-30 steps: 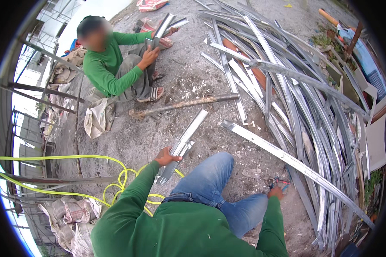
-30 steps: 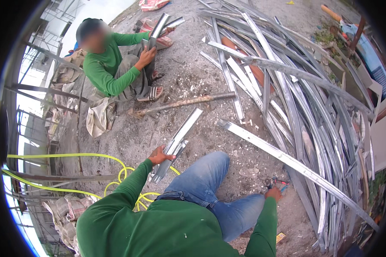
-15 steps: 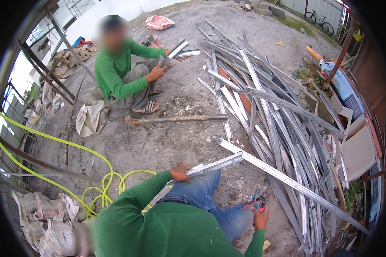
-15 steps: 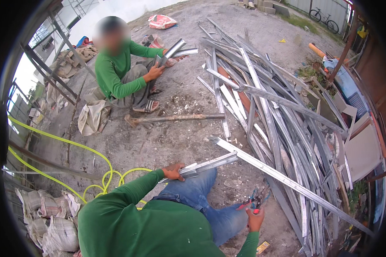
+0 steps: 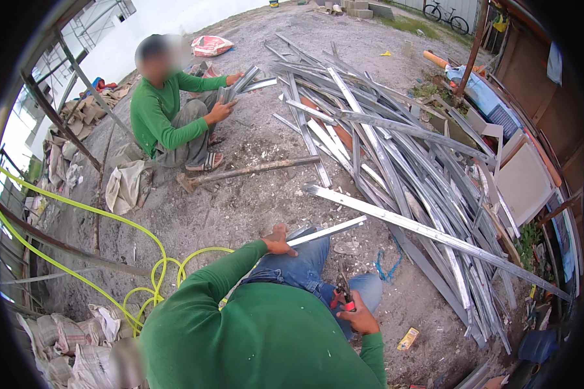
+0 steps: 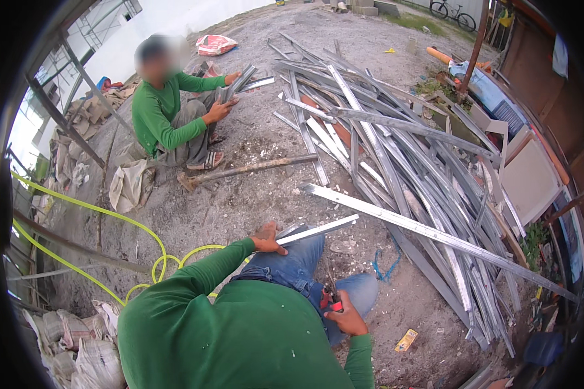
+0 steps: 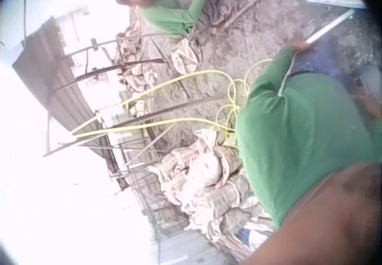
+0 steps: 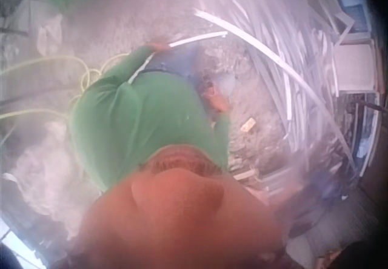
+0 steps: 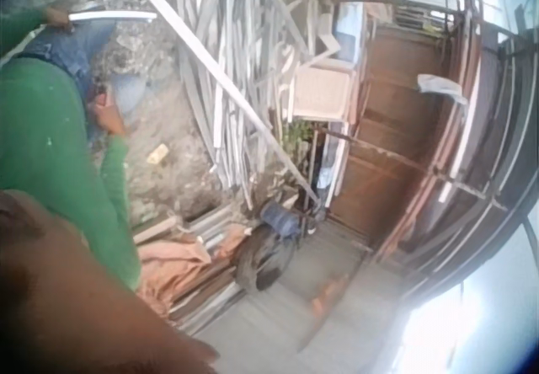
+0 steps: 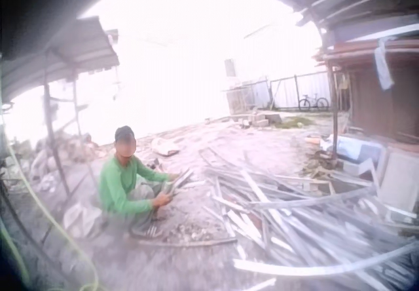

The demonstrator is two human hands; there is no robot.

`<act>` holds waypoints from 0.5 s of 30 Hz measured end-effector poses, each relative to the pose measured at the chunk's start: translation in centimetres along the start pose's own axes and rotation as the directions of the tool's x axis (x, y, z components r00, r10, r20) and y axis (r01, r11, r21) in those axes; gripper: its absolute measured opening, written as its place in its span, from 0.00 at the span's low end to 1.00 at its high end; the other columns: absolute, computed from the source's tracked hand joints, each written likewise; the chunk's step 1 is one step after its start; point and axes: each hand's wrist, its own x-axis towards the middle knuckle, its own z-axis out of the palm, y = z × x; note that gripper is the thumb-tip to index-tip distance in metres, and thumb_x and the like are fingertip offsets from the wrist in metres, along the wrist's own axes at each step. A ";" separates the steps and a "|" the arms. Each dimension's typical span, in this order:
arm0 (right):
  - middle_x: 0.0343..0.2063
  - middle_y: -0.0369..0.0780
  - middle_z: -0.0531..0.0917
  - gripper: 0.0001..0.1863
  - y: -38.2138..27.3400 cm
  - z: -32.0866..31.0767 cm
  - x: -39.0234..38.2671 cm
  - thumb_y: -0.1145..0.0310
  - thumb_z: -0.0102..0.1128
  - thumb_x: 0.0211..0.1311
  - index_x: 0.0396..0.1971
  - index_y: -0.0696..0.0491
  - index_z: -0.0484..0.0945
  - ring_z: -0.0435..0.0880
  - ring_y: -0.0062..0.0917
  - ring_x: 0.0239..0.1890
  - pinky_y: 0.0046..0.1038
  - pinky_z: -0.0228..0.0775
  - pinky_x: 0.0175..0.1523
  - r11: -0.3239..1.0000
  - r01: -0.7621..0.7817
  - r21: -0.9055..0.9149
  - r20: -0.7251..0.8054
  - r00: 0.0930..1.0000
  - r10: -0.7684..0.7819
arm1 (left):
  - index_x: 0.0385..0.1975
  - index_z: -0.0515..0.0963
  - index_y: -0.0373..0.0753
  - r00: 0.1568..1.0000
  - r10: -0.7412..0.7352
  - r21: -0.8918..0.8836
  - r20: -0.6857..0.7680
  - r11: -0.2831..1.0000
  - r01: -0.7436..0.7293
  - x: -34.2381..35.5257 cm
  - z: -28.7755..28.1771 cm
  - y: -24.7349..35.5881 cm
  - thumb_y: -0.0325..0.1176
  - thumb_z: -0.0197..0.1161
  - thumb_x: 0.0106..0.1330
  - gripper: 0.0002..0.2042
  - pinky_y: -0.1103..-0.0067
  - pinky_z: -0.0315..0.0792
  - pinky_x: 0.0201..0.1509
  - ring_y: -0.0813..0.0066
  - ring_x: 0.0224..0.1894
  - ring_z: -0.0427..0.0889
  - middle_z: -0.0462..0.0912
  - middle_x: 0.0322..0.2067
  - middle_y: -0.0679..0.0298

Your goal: The person sits on the ground and uses tin snips to cut long metal strips into shorter pieces. They repeatedly pick up strips, cut them, and place the cut pieces into a red and white sack. Another person is visible in the background working with similar materials.

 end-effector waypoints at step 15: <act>0.49 0.36 0.77 0.39 2.0 4.1 1.1 0.73 0.73 0.52 0.65 0.56 0.66 0.76 0.24 0.47 0.27 0.72 0.54 0.986 -0.075 0.150 -0.147 0.984 0.097 | 0.62 0.75 0.26 0.939 -0.010 0.036 0.343 0.999 -0.003 1.1 0.9 4.4 0.63 0.78 0.49 0.49 0.62 0.75 0.66 0.48 0.60 0.83 0.81 0.59 0.42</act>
